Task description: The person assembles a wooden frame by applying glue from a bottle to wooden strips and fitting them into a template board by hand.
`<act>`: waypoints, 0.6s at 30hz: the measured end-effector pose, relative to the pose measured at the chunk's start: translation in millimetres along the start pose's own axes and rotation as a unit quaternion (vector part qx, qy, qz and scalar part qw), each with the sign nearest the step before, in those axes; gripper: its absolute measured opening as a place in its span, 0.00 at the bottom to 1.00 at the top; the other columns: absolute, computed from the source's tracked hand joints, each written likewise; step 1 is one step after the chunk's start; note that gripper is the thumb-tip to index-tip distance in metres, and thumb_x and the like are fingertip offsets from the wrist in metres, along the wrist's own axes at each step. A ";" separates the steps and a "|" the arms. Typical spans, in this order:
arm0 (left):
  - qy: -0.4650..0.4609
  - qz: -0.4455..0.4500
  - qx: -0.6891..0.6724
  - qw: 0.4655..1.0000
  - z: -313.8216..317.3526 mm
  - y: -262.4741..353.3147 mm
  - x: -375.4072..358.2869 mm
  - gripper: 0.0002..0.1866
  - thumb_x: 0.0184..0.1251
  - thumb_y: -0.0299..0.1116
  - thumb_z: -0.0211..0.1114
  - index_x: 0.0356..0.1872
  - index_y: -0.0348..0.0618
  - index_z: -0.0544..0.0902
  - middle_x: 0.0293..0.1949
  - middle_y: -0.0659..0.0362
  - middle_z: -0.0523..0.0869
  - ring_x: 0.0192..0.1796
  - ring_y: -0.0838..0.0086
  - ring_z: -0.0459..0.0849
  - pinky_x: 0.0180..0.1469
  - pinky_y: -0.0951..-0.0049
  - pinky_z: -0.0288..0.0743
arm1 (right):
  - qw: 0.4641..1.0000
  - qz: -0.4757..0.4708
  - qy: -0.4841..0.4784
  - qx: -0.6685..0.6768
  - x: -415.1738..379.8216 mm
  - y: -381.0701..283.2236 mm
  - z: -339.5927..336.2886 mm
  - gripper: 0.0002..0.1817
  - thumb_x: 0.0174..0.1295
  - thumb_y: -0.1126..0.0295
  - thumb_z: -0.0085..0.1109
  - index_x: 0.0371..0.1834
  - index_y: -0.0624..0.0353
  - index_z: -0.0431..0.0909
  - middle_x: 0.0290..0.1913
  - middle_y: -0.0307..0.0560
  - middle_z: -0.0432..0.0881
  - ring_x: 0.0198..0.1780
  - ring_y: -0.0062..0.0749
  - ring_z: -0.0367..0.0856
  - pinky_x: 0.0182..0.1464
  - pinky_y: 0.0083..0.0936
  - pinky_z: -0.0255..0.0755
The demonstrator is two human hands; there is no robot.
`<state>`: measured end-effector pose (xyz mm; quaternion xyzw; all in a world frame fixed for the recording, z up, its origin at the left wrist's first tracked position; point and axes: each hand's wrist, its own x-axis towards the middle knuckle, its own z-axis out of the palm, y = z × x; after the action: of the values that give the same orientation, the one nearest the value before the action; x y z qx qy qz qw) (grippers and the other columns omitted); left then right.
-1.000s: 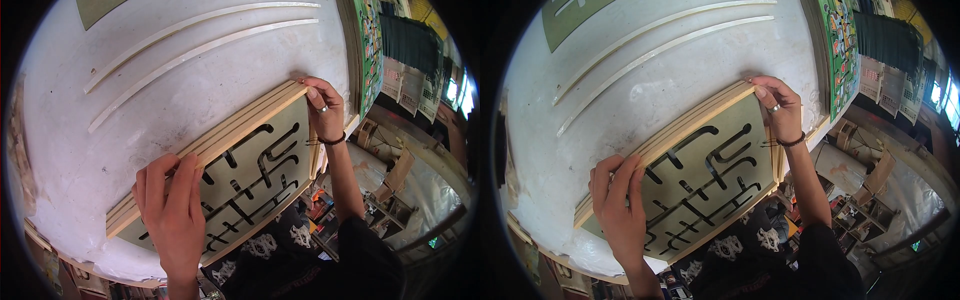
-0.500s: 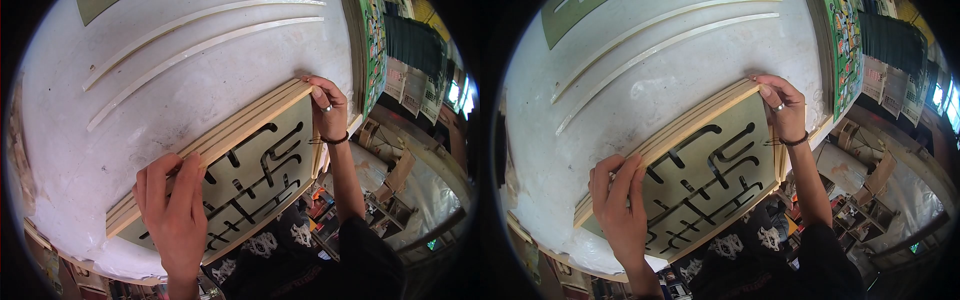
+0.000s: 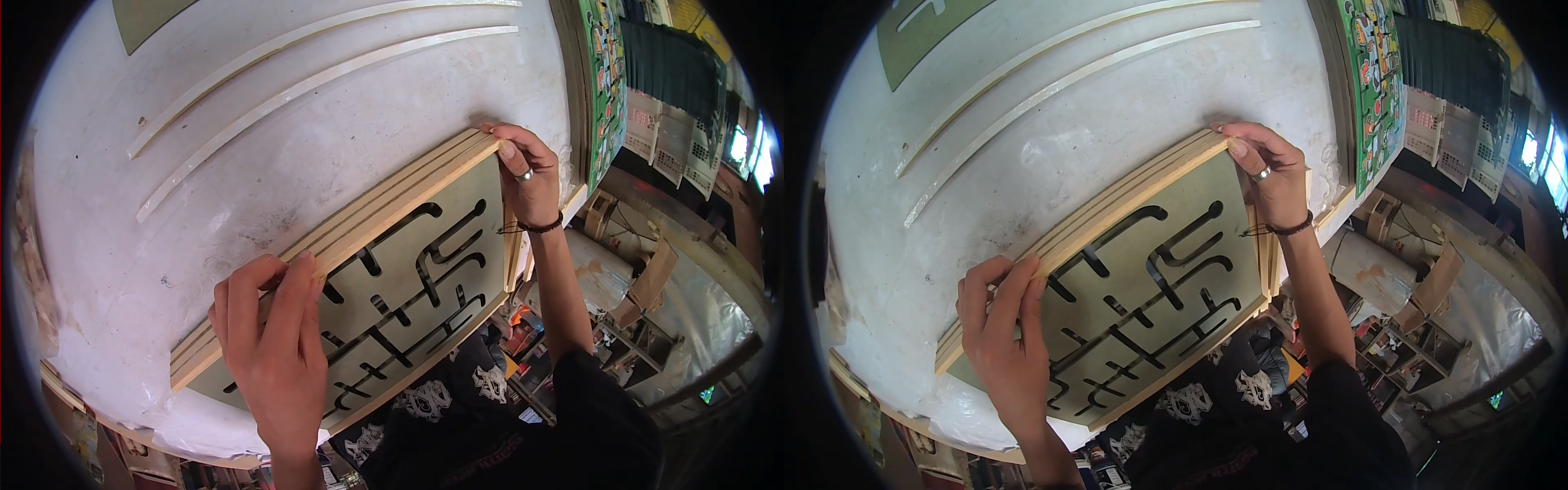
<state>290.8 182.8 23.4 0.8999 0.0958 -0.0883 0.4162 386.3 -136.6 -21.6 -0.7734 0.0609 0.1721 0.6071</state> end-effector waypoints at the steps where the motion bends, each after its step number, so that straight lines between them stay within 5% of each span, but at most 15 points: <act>1: 0.001 -0.002 -0.002 1.000 0.3 0.0 0.0 0.10 0.59 0.24 0.69 0.43 0.40 0.86 0.41 0.58 0.78 0.42 0.64 0.76 0.48 0.62 0.68 | 1.000 0.003 0.000 -0.006 0.5 -0.8 -0.2 0.12 0.69 0.72 0.59 0.53 0.64 0.79 0.57 0.53 0.82 0.60 0.35 0.78 0.65 0.31 0.69; 4: 0.003 0.002 0.007 1.000 0.2 -1.4 -1.3 0.13 0.59 0.24 0.70 0.46 0.41 0.85 0.43 0.57 0.78 0.43 0.64 0.77 0.49 0.62 0.68 | 1.000 -0.013 0.013 -0.013 1.3 -2.8 4.0 0.16 0.68 0.69 0.62 0.55 0.64 0.79 0.51 0.50 0.85 0.57 0.29 0.81 0.60 0.25 0.73; 10: 0.011 -0.042 -0.005 0.999 -3.7 4.7 0.8 0.20 0.60 0.28 0.71 0.54 0.43 0.81 0.49 0.56 0.78 0.48 0.62 0.78 0.51 0.63 0.69 | 0.999 -0.003 -0.024 0.036 9.2 -27.1 -2.0 0.24 0.72 0.66 0.56 0.67 0.66 0.69 0.58 0.53 0.81 0.60 0.32 0.80 0.62 0.27 0.72; 13: 0.046 0.065 0.102 0.992 -7.4 12.0 2.7 0.19 0.59 0.29 0.71 0.52 0.40 0.82 0.48 0.54 0.80 0.49 0.61 0.79 0.49 0.63 0.70 | 0.988 -0.031 -0.081 -0.129 15.3 -40.5 -16.1 0.20 0.74 0.62 0.53 0.62 0.64 0.75 0.59 0.52 0.80 0.60 0.35 0.79 0.63 0.29 0.70; 18: 0.056 0.204 -0.025 0.977 29.4 43.0 8.1 0.16 0.59 0.27 0.69 0.49 0.34 0.85 0.48 0.52 0.82 0.51 0.58 0.82 0.52 0.60 0.73 | 0.921 -0.121 -0.156 -0.337 23.9 -66.5 -12.6 0.19 0.74 0.59 0.52 0.52 0.64 0.83 0.58 0.54 0.81 0.59 0.41 0.79 0.61 0.33 0.71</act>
<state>306.9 133.7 34.2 0.8932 -0.0642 0.0515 0.4421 431.3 -128.9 33.8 -0.8971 -0.1901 0.2263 0.3283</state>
